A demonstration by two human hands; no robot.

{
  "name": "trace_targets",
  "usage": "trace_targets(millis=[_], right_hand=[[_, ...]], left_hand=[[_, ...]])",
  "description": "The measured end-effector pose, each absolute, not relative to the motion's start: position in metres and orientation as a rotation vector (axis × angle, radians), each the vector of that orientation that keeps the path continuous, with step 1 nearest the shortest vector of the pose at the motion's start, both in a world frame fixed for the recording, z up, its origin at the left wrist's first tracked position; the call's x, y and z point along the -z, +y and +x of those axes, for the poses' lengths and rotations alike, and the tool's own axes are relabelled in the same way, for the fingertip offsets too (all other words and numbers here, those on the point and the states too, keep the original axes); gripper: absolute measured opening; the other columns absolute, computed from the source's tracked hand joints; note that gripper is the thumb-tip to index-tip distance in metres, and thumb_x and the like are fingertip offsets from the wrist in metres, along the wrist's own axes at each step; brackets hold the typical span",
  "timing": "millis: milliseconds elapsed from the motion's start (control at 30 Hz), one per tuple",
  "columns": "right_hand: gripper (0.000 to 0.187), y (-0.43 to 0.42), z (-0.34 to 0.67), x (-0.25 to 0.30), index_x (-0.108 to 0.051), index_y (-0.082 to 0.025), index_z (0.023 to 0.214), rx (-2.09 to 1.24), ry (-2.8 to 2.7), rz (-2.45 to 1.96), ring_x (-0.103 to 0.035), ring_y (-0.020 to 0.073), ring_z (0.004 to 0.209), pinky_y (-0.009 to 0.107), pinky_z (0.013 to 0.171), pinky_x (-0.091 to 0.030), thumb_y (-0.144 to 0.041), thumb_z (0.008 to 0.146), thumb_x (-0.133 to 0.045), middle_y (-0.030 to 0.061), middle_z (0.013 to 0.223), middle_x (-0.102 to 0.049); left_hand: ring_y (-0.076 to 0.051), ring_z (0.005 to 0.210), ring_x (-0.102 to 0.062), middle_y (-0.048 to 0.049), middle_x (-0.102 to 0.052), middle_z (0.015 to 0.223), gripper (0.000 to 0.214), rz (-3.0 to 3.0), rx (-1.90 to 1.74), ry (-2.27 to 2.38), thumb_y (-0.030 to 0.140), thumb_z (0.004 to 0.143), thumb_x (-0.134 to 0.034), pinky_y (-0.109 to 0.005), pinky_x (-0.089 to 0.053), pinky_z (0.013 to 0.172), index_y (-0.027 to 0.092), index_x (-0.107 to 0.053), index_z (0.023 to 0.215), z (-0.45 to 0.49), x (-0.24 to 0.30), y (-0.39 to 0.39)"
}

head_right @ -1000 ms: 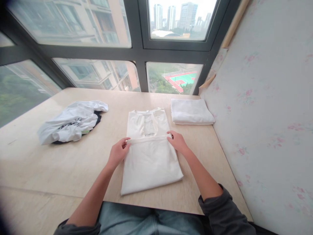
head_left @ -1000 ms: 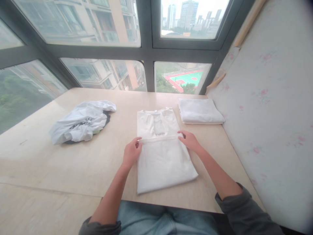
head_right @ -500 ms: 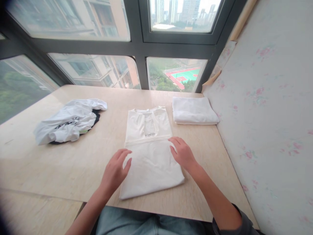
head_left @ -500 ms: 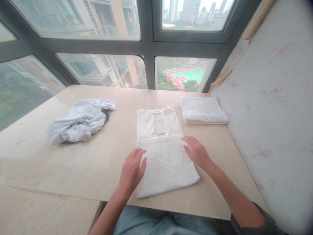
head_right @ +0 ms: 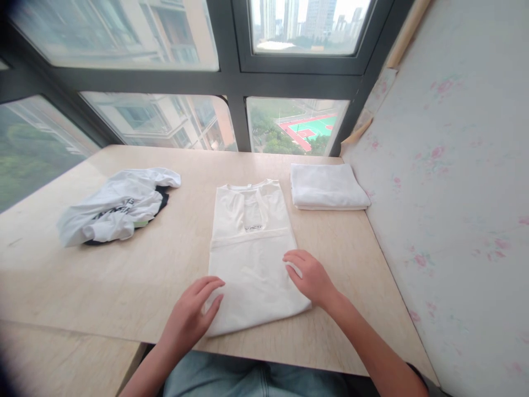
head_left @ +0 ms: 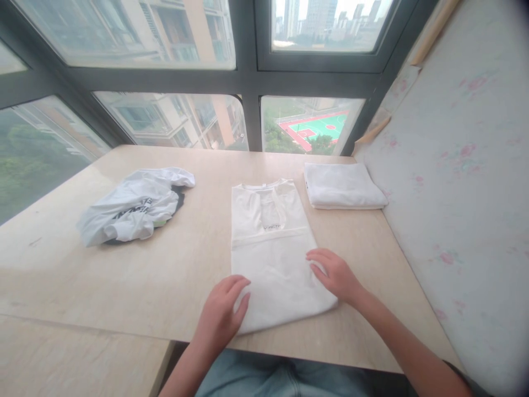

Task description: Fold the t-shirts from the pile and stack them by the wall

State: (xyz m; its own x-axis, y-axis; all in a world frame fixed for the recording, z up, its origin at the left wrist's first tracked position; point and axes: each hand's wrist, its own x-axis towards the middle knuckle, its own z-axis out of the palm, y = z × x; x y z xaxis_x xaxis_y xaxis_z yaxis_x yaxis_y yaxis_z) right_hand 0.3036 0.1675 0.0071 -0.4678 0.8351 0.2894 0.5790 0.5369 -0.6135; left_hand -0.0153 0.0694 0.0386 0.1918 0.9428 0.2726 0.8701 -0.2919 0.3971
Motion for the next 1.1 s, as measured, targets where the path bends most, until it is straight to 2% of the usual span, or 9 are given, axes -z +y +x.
trace_targets(millis=[167, 300, 433, 500, 633, 833, 1000, 1100], right_hand=[[0.02, 0.255, 0.252, -0.027, -0.068, -0.02, 0.099, -0.605, -2.277, -1.525, -0.066, 0.016, 0.087, 0.028, 0.079, -0.05, -0.023, 0.094, -0.049, 0.0057, 0.103, -0.071], [0.024, 0.328, 0.201, -0.041, -0.066, -0.019, 0.096, -0.522, -2.332, -1.653, -0.064, 0.0194, 0.096, 0.028, 0.08, -0.045, -0.028, 0.098, -0.044, 0.0073, 0.104, -0.069], [0.03, 0.373, 0.164, -0.037, -0.062, -0.016, 0.107, -0.463, -2.35, -1.767, -0.063, 0.0242, 0.101, 0.033, 0.084, -0.045, -0.039, 0.098, -0.045, 0.0123, 0.107, -0.068], [0.033, 0.385, 0.155, -0.032, -0.061, -0.013, 0.112, -0.452, -2.365, -1.812, -0.063, 0.0268, 0.101, 0.036, 0.084, -0.046, -0.039, 0.096, -0.048, 0.0156, 0.107, -0.067], [0.025, 0.395, 0.151, -0.024, -0.062, -0.012, 0.108, -0.46, -2.387, -1.835, -0.064, 0.0275, 0.1, 0.036, 0.083, -0.046, -0.028, 0.095, -0.047, 0.0177, 0.106, -0.067], [0.03, 0.396, 0.154, -0.022, -0.063, -0.015, 0.106, -0.422, -2.319, -1.744, -0.063, 0.0238, 0.093, 0.031, 0.077, -0.043, -0.028, 0.099, -0.036, 0.012, 0.1, -0.067], [0.025, 0.397, 0.155, -0.01, -0.066, -0.018, 0.088, -0.493, -2.333, -1.601, -0.06, 0.0166, 0.077, 0.025, 0.065, -0.038, -0.029, 0.096, -0.045, 0.0055, 0.087, -0.069], [0.03, 0.401, 0.161, -0.004, -0.068, -0.017, 0.087, -0.475, -2.325, -1.522, -0.06, 0.0167, 0.08, 0.025, 0.07, -0.04, -0.026, 0.097, -0.041, 0.0057, 0.089, -0.07]], left_hand=[[-0.017, 0.084, -0.066, -0.005, -0.07, 0.095, 0.02, 2.035, -0.505, 2.017, 0.029, 0.094, -0.046, -0.028, -0.05, 0.075, 0.021, -0.064, 0.093, -0.005, -0.049, 0.177], [-0.023, 0.088, -0.065, -0.0104, -0.069, 0.095, 0.025, 1.98, -0.371, 2.166, 0.036, 0.094, -0.046, -0.031, -0.047, 0.073, 0.019, -0.064, 0.092, 0.006, -0.046, 0.275], [-0.029, 0.096, -0.066, -0.0178, -0.068, 0.098, 0.033, 1.943, -0.219, 2.245, 0.041, 0.093, -0.048, -0.036, -0.047, 0.079, 0.013, -0.064, 0.102, 0.012, -0.035, 0.335], [-0.032, 0.096, -0.066, -0.0194, -0.068, 0.096, 0.033, 1.941, -0.158, 2.245, 0.039, 0.092, -0.05, -0.038, -0.047, 0.08, 0.011, -0.065, 0.102, 0.012, -0.031, 0.348], [-0.029, 0.091, -0.067, -0.0175, -0.069, 0.092, 0.026, 1.952, -0.111, 2.222, 0.028, 0.091, -0.048, -0.036, -0.046, 0.077, 0.011, -0.067, 0.097, 0.009, -0.03, 0.357], [-0.027, 0.091, -0.065, -0.0147, -0.068, 0.096, 0.031, 1.975, -0.234, 2.267, 0.028, 0.096, -0.037, -0.034, -0.045, 0.074, 0.015, -0.064, 0.103, 0.008, -0.034, 0.36], [-0.025, 0.08, -0.065, -0.0126, -0.068, 0.088, 0.027, 2.005, -0.289, 2.22, 0.028, 0.094, -0.039, -0.033, -0.044, 0.067, 0.016, -0.064, 0.093, 0.011, -0.024, 0.357], [-0.022, 0.077, -0.064, -0.0098, -0.068, 0.085, 0.027, 2.066, -0.338, 2.131, 0.031, 0.095, -0.041, -0.031, -0.045, 0.067, 0.018, -0.064, 0.087, 0.006, -0.018, 0.351]])
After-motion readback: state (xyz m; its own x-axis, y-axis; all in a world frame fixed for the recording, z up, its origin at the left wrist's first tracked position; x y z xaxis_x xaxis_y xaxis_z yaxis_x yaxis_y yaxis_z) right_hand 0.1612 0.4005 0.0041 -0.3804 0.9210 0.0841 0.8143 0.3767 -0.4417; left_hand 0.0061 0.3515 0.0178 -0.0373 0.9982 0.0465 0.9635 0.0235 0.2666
